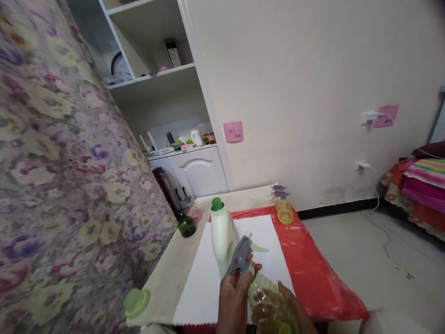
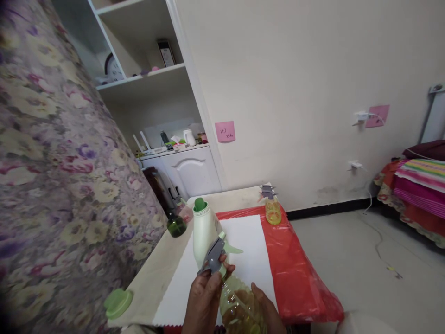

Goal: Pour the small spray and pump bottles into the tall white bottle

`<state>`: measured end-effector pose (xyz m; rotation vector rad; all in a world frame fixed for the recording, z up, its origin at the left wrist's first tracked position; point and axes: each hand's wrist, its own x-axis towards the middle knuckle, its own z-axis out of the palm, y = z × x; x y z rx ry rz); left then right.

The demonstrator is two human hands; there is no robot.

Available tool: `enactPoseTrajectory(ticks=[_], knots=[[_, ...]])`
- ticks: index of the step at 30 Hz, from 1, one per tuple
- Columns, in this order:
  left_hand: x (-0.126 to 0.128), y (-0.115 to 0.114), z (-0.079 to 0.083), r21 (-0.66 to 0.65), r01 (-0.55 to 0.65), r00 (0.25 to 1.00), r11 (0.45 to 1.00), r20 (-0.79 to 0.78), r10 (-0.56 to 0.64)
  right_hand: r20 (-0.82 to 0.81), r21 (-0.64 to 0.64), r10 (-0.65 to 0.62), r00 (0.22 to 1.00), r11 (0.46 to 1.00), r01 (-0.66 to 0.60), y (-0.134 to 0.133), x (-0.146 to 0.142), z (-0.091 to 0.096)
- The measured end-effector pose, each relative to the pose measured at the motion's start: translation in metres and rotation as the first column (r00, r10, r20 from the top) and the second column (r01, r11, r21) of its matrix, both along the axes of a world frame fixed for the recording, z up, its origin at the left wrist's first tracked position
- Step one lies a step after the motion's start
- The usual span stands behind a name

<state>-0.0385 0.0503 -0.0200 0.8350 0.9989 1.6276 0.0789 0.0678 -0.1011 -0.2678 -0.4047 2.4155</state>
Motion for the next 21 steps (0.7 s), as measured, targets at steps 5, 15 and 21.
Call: enactPoseTrajectory(ticks=[5, 15, 21], knots=[[0.002, -0.002, 0.009, 0.012, 0.015, 0.999, 1.0, -0.036, -0.015, -0.002, -0.005, 0.024, 1.0, 1.0, -0.024, 0.005, -0.001, -0.01], [0.005, -0.007, 0.01, -0.032, -0.083, 0.996, 0.996, -0.025, 0.082, -0.03, 0.003, 0.007, 1.0, 1.0, -0.007, 0.001, 0.003, -0.008], [0.004, -0.007, 0.012, -0.011, -0.013, 1.0, 1.0, 0.004, 0.013, -0.081, -0.059, -0.024, 0.996, 0.998, 0.019, 0.001, -0.001, -0.016]])
